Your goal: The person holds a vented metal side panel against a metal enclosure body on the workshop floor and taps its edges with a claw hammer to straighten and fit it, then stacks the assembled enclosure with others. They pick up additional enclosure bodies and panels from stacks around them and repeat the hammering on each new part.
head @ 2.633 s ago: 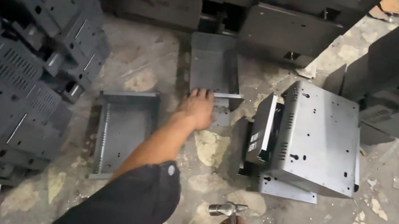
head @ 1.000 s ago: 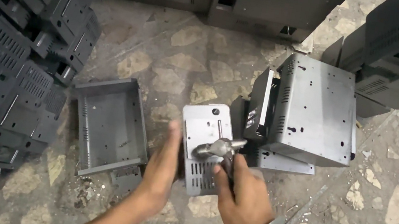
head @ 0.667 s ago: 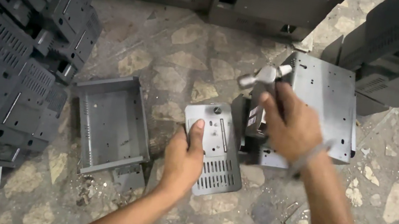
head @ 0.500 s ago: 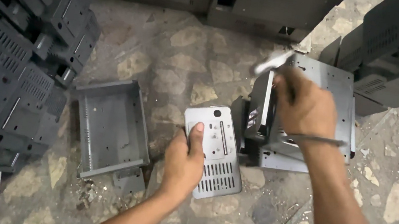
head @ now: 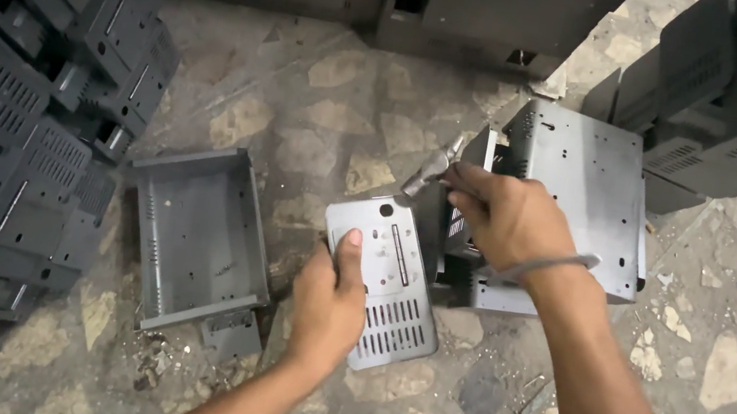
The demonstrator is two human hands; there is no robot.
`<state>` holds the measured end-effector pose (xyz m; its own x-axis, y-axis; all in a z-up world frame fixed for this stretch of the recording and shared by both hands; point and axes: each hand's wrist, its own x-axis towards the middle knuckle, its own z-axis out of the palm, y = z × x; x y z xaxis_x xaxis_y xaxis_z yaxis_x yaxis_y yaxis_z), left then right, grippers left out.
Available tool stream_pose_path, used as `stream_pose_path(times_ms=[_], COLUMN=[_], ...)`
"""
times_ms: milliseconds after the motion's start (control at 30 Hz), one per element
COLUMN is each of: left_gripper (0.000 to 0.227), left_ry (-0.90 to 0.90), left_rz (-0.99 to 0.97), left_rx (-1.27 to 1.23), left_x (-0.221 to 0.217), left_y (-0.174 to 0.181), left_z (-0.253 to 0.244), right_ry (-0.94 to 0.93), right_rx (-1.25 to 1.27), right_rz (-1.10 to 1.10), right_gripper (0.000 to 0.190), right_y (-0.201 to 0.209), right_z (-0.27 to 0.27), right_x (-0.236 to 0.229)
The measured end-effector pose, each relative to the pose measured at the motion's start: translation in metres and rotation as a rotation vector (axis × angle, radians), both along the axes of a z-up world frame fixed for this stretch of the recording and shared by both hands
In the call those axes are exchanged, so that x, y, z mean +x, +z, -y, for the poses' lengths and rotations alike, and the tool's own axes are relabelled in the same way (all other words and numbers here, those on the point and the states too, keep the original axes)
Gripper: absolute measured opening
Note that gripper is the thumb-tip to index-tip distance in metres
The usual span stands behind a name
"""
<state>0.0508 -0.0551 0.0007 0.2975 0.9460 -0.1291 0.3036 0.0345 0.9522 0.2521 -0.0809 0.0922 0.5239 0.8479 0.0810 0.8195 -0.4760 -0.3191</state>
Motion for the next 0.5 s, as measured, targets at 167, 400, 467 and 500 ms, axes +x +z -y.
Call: stream_pose_path(times_ms=[167, 400, 467, 500], left_gripper=[0.056, 0.053, 0.053, 0.052], left_ry=[0.009, 0.056, 0.063, 0.081], left_rz=[-0.062, -0.019, -0.032, -0.013], left_rx=[0.031, 0.028, 0.034, 0.029], left_x=[0.000, 0.002, 0.000, 0.000], left_y=[-0.012, -0.007, -0.007, -0.006], left_z=[0.002, 0.000, 0.001, 0.001], right_ry=[-0.172, -0.057, -0.135, -0.086], right_rx=[-0.048, 0.092, 0.233, 0.138], right_rz=[-0.033, -0.025, -0.067, -0.084], right_gripper=[0.032, 0.038, 0.039, 0.040], right_y=[0.001, -0.020, -0.024, -0.020], right_z=[0.003, 0.012, 0.011, 0.011], right_x=[-0.008, -0.018, -0.025, -0.027])
